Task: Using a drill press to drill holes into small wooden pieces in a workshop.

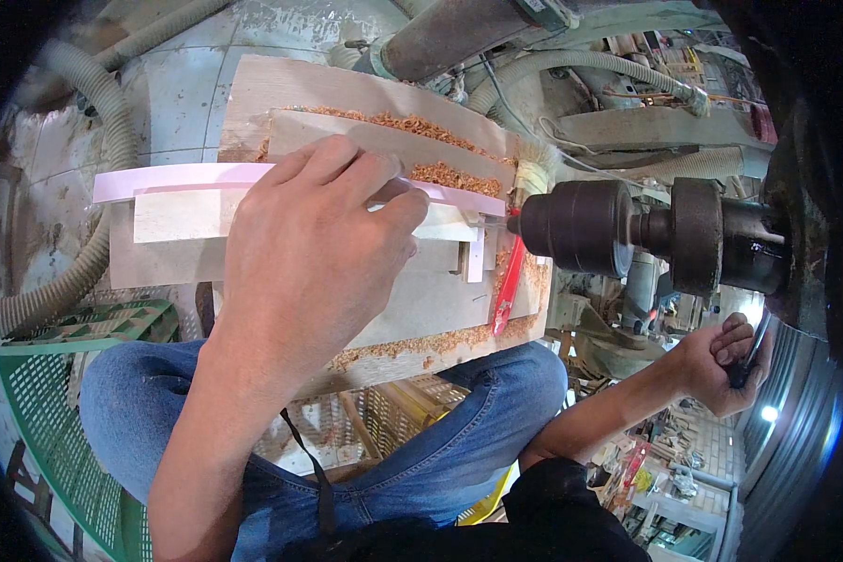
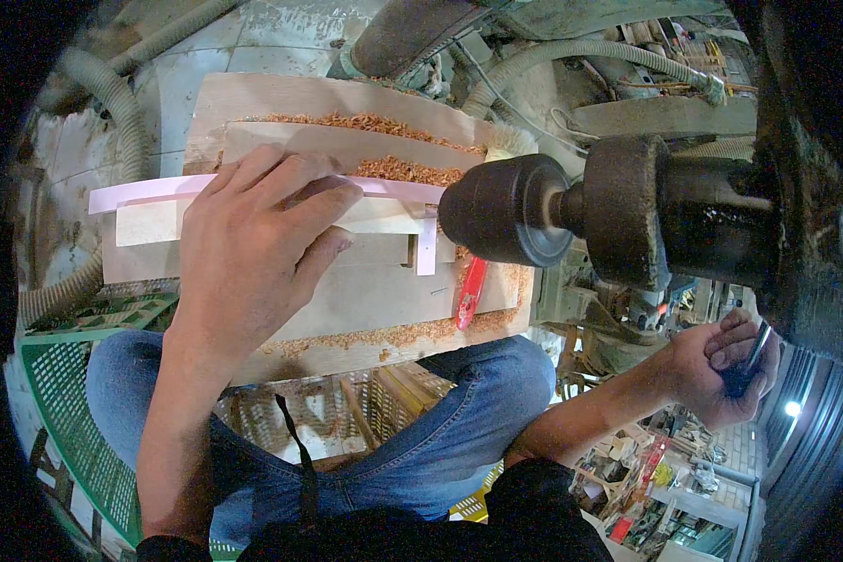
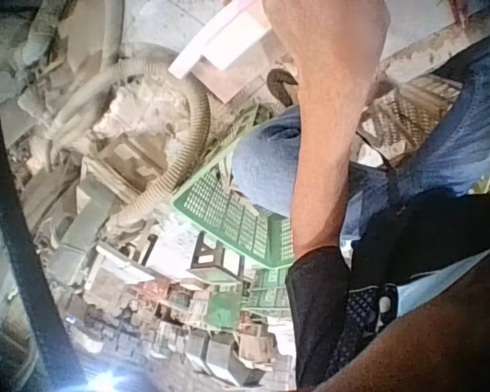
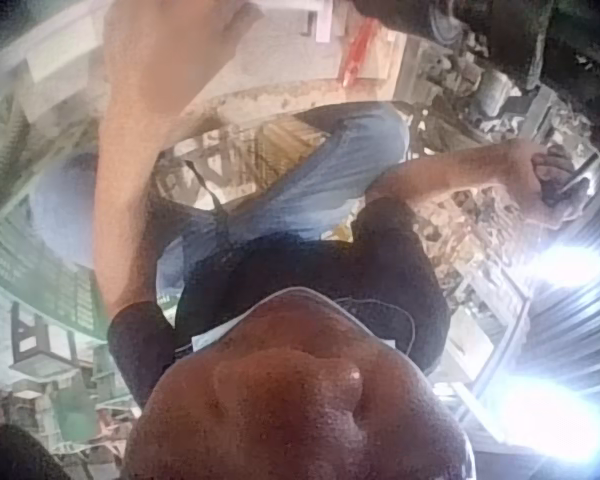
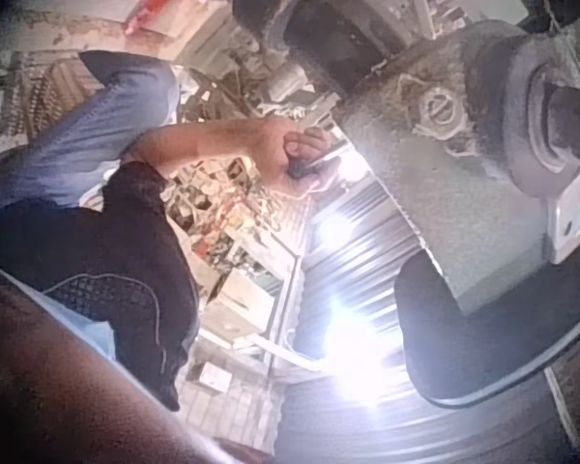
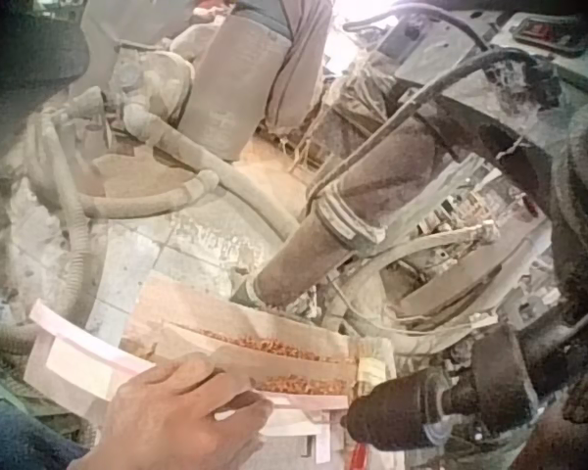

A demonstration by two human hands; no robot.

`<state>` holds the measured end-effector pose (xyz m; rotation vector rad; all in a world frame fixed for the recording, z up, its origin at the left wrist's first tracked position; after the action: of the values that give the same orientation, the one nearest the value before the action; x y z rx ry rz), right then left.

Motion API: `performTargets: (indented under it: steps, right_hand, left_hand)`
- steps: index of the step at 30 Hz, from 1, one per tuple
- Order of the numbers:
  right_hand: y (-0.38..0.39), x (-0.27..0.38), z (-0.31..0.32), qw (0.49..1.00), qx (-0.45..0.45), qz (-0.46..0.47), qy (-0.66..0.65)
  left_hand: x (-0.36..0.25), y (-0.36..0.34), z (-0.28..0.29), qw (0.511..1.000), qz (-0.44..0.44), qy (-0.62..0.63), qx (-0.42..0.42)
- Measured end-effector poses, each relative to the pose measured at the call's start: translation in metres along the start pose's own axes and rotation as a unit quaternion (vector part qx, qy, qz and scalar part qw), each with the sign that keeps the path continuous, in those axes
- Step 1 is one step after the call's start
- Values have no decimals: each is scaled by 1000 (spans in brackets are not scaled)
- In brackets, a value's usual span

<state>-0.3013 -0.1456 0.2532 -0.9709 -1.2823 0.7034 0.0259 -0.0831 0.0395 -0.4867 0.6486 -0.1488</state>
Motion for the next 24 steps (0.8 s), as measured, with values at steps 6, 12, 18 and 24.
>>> performTargets:
  steps: [6, 12, 18, 24]
  right_hand:
    - [1, -3, 5, 1000, -4, -5, -4]
    - [-1, -6, 8, 999, 17, -17, -27]
    - [0, -9, 10, 999, 20, -32, -34]
    - [0, -10, 13, 999, 26, -34, -33]
  left_hand:
    - [0, 0, -1, 1000, -1, 2, -2]
    - [0, 0, -1, 1000, -4, 2, -7]
    - [1, 1, 0, 1000, 0, 7, -7]
    - [-1, 0, -1, 1000, -2, 2, -8]
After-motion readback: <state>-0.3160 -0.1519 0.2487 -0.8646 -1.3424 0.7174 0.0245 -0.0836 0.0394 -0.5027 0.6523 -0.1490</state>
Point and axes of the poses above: each hand's wrist, its own y-axis away from the middle knuckle, its own z-axis out of the back of the hand, x = y × z, the point moved 9 cm from there along -y, towards the middle knuckle, and after that the axes turned 5 degrees about -z, right-handed, at the moved point
